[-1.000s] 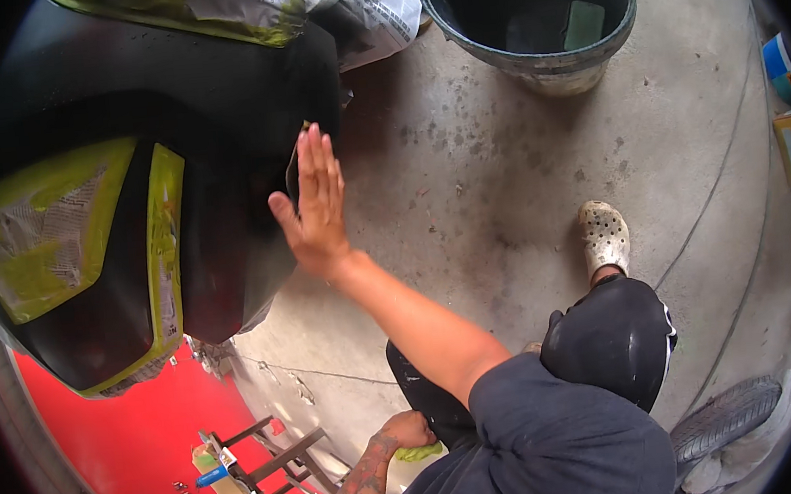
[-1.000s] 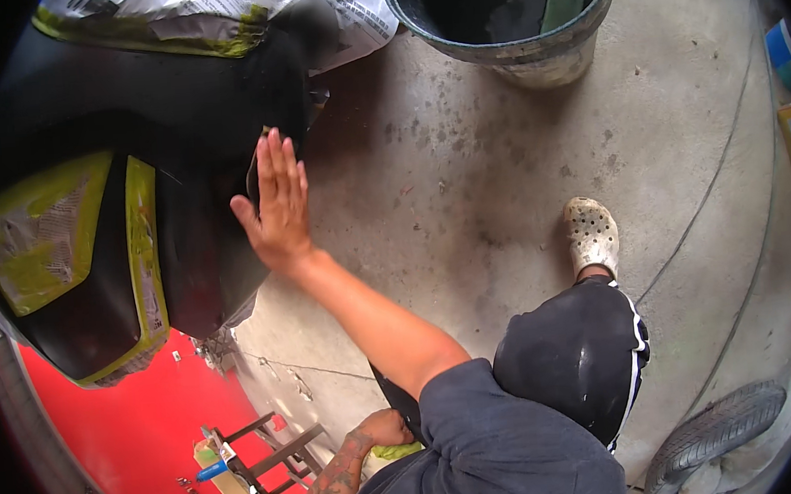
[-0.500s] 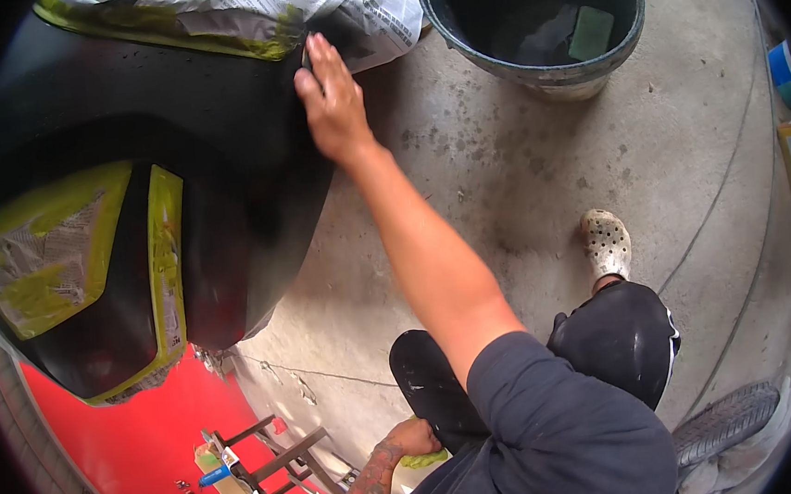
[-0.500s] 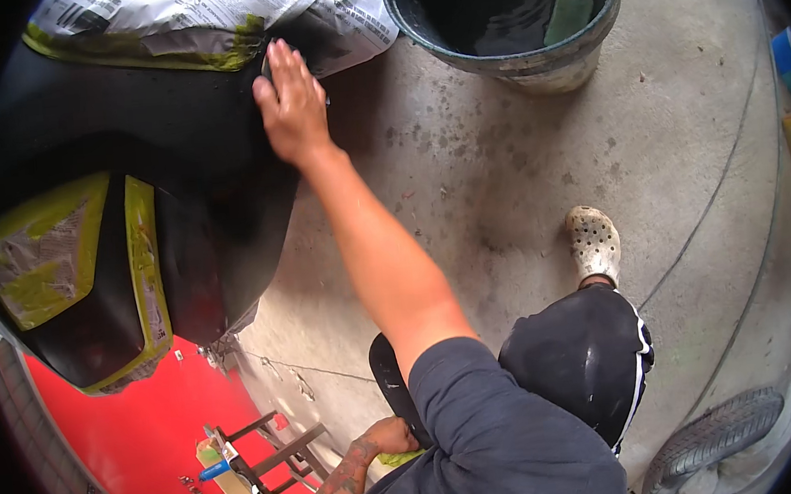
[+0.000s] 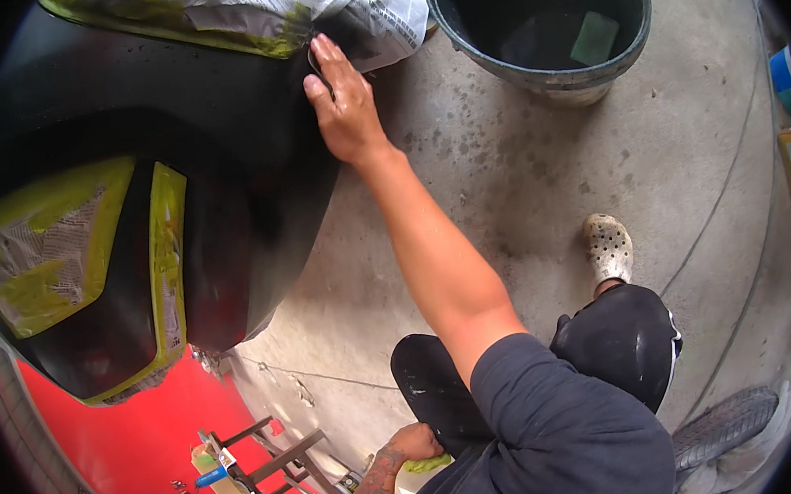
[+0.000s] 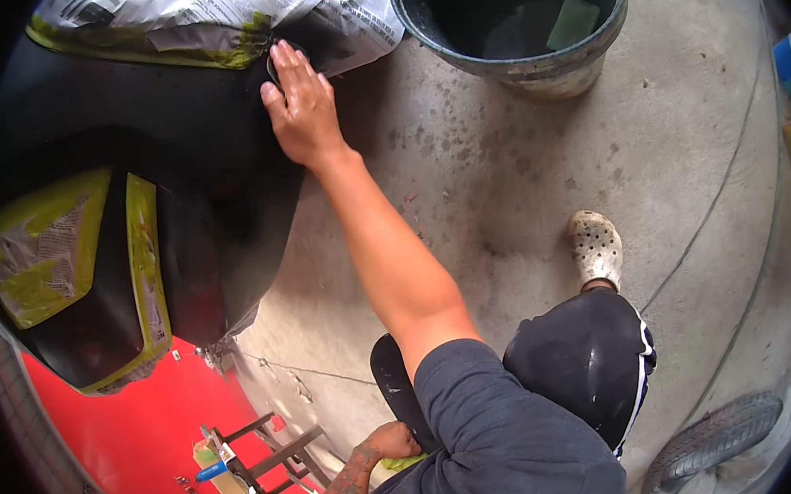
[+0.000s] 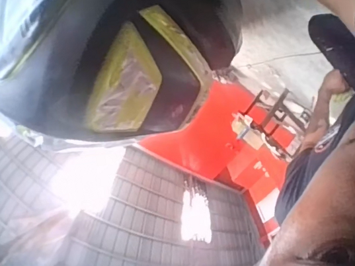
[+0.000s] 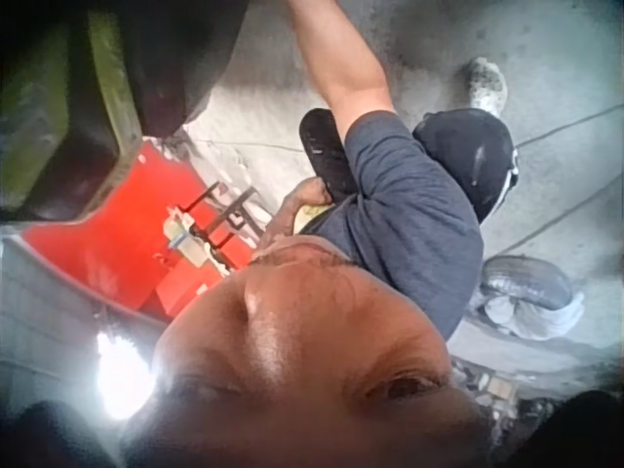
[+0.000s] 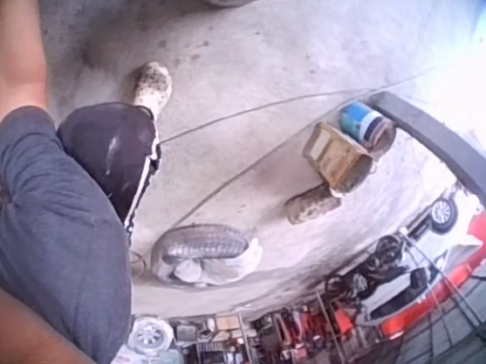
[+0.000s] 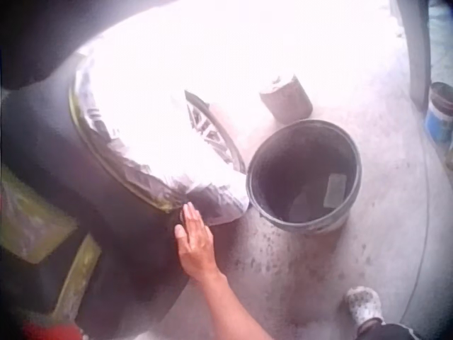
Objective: The person wets sandpaper in a bucket of water, sands the masked car panels with the sandpaper, and wipes the surfaces with a cloth.
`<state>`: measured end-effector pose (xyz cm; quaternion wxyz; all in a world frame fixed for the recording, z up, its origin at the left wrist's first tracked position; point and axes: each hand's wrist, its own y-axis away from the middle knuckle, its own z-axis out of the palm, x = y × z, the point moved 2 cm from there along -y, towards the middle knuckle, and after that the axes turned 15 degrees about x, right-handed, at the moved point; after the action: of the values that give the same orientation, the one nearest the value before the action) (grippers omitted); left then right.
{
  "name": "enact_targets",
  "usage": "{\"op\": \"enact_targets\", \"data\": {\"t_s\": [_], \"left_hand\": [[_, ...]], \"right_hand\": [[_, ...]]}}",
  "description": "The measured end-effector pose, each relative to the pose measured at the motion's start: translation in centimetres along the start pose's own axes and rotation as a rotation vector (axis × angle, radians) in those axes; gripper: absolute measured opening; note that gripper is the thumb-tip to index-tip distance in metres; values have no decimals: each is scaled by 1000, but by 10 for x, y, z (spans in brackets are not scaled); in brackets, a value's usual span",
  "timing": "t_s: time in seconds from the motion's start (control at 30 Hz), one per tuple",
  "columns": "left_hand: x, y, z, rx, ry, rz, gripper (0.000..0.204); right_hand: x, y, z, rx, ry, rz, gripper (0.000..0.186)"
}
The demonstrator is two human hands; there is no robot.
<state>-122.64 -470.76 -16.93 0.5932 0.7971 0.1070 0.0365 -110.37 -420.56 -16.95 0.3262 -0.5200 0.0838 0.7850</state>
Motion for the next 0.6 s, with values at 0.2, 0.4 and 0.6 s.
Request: {"op": "enact_targets", "data": {"t_s": [0.2, 0.4, 0.6], "left_hand": [[-7, -5, 1, 35, -27, 42, 34], [1, -11, -11, 34, -61, 43, 36], [-12, -9, 1, 34, -20, 37, 37]], "right_hand": [[-36, 15, 1, 12, 130, 57, 57], [-49, 19, -7, 17, 192, 63, 60], [-108, 44, 7, -106, 183, -133, 71]]}}
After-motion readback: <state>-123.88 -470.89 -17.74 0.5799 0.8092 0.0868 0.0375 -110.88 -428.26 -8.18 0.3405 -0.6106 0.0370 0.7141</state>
